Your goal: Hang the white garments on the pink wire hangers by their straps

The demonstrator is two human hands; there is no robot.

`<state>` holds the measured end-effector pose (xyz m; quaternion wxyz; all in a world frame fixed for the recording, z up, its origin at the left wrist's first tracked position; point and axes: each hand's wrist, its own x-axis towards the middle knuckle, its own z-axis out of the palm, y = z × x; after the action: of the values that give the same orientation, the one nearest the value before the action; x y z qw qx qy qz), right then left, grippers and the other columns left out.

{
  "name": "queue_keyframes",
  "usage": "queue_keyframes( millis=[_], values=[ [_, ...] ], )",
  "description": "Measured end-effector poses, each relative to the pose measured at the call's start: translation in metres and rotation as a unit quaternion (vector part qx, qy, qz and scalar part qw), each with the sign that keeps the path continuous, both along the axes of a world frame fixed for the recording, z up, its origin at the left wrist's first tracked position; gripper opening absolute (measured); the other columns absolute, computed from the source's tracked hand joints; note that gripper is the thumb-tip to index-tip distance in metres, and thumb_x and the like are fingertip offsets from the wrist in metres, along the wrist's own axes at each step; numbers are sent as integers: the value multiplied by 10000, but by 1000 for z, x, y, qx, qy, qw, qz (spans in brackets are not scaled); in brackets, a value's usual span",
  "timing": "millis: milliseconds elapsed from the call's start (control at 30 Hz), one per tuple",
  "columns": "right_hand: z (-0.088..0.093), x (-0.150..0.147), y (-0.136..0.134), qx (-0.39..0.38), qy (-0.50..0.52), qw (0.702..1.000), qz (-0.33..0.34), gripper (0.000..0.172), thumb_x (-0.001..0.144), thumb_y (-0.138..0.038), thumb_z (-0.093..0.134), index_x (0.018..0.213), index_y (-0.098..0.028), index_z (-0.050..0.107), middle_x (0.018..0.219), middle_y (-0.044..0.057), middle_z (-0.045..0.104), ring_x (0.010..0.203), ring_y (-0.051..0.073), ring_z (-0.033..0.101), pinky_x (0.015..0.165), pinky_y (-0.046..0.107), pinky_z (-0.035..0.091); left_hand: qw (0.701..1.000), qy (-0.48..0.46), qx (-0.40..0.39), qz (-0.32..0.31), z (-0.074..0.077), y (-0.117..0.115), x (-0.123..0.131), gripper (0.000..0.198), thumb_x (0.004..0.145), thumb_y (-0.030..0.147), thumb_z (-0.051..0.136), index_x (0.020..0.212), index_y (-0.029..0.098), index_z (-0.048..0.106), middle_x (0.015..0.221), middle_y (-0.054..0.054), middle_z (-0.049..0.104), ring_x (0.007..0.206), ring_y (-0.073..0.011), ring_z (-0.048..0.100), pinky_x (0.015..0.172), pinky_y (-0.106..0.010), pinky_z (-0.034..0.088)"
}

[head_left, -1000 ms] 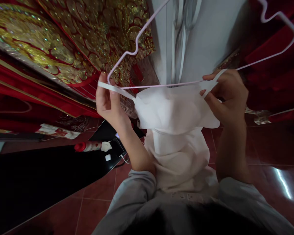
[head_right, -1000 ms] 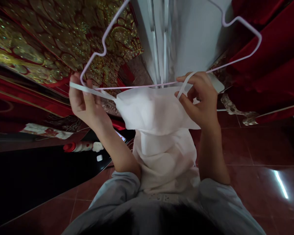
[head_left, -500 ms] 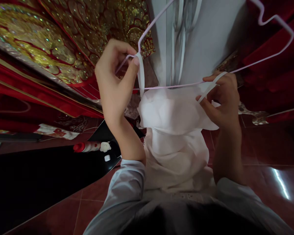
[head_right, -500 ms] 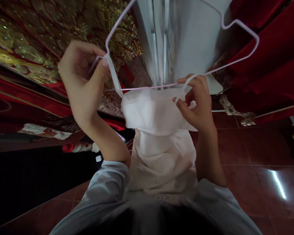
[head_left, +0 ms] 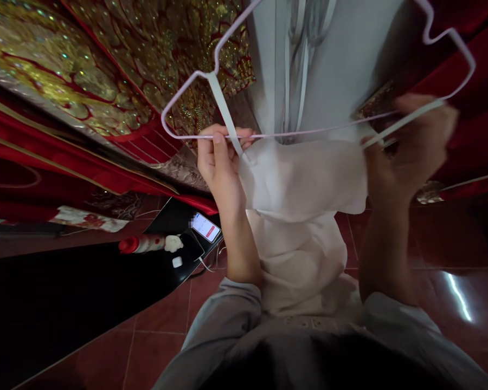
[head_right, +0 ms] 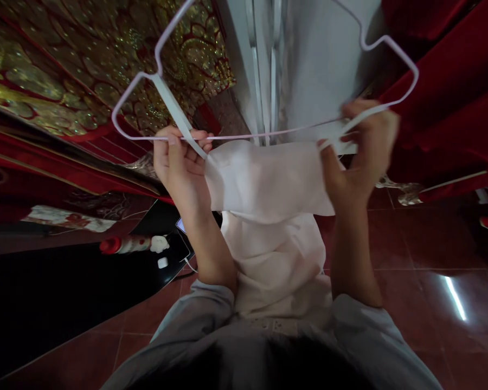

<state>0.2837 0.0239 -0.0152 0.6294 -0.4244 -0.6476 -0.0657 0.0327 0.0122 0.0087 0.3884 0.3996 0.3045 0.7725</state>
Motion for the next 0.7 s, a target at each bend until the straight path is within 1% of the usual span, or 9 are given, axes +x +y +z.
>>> queue_keyframes(
  millis=[33,67,100,167,267,367,467,600,700],
  values=[
    [-5,14,11,68,60,996,-25,497,779,-534,746,1224,-318,698,1162,70,650,1010,216,630,710,325,503,1000,6,-7,5,0,0,0,208,1101,238,454,928,227,570,857,-8,745,809,-153,717,807,-295,586],
    [-10,28,22,116,109,987,-20,590,737,-654,742,1218,-316,684,1123,59,645,936,188,626,710,318,493,1000,16,-14,7,-1,1,-1,211,1102,241,445,927,230,563,864,-11,747,815,-159,719,814,-302,589],
    [-13,41,32,113,123,986,4,700,706,-714,740,1270,-306,660,1161,63,632,951,185,628,757,331,504,999,23,-20,11,-2,1,-1,210,1102,247,438,930,234,558,872,-15,746,823,-166,721,825,-314,592],
    [-11,60,44,54,98,992,58,721,692,-677,771,1294,-305,631,1195,61,612,992,181,629,787,330,507,999,26,-26,15,-5,3,-1,198,1100,275,445,937,240,551,883,-21,740,833,-183,725,846,-342,594],
    [15,63,43,-22,29,995,93,629,703,-445,809,1292,-288,651,1176,67,635,998,178,619,816,331,482,999,26,-39,21,-8,4,-1,189,1090,309,480,924,255,552,876,-21,723,842,-201,726,869,-366,589],
    [53,50,30,-91,-77,991,53,605,629,-148,787,1221,-255,717,1077,64,692,874,159,595,767,319,429,999,34,-32,22,-8,4,-5,187,1084,343,501,928,258,559,873,-21,714,853,-203,720,880,-373,585],
    [78,41,24,-163,-144,976,27,577,582,-7,722,1102,-257,739,908,29,704,725,125,540,671,294,375,999,31,-20,30,-7,5,-9,171,1077,344,508,937,254,549,854,-20,711,836,-202,716,850,-361,583],
    [86,41,31,-142,-140,979,50,620,588,72,587,1101,-244,736,838,3,658,696,93,497,693,284,374,999,20,-25,18,-9,5,-8,164,1063,297,498,915,249,547,842,-25,733,789,-191,713,809,-331,584],
    [86,38,35,-149,-102,982,52,667,584,56,573,1158,-242,735,982,15,675,825,118,550,795,301,423,1000,16,-24,0,-13,5,-4,166,1060,330,515,924,242,555,859,-30,744,792,-189,722,823,-330,589]
  ],
)
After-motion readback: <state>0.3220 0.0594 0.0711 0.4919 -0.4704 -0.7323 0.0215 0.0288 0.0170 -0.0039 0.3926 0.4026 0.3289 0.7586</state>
